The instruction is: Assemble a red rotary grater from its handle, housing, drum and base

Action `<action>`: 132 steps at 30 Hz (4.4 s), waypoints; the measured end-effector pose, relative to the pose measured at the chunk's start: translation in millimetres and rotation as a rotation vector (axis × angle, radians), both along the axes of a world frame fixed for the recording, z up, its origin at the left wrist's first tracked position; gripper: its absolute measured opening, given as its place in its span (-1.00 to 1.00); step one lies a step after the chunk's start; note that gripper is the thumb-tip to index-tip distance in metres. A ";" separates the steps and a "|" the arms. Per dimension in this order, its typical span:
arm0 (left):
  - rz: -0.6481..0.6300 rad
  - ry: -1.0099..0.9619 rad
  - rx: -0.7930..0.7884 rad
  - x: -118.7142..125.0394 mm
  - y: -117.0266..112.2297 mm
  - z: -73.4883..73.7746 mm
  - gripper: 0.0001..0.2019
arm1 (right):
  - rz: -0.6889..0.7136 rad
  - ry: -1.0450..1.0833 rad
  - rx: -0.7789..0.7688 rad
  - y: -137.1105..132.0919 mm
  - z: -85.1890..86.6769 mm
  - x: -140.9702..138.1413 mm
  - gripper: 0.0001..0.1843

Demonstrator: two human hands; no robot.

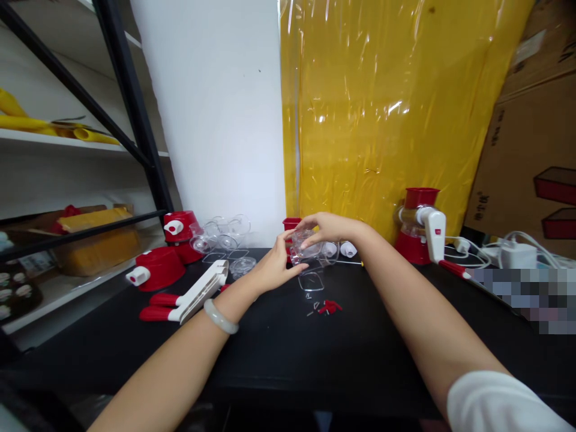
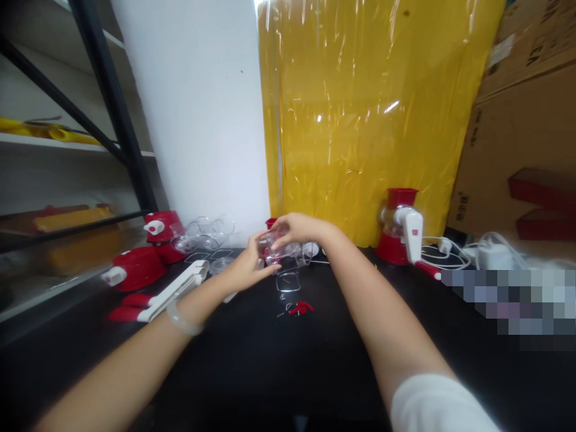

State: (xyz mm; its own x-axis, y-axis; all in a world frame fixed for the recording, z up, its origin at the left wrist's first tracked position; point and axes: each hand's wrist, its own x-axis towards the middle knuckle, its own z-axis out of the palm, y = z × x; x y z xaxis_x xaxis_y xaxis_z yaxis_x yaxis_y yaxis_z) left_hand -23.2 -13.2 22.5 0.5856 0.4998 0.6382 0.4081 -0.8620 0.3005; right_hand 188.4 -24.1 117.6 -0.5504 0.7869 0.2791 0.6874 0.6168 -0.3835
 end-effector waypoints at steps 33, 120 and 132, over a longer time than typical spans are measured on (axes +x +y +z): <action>0.006 0.041 -0.036 -0.2 -5.6 7.0 -0.33 | 0.013 0.009 -0.086 4.6 -2.2 -0.7 -0.41; 0.118 -0.040 0.194 6.7 -15.0 13.4 -0.56 | -0.087 -0.161 -0.023 -8.9 10.8 14.0 -0.35; 0.040 0.507 -0.105 13.5 -30.4 16.3 -0.85 | -0.441 -0.263 0.145 -22.6 -16.4 81.0 -0.59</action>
State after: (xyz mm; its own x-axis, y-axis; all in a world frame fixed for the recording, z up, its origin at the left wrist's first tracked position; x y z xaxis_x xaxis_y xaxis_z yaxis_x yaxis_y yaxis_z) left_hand -9.7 -43.6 38.8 0.7874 0.5741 0.2246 0.5567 -0.8187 0.1410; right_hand 269.4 -46.8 101.2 -0.2418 0.9228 0.2999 0.9548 0.2813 -0.0957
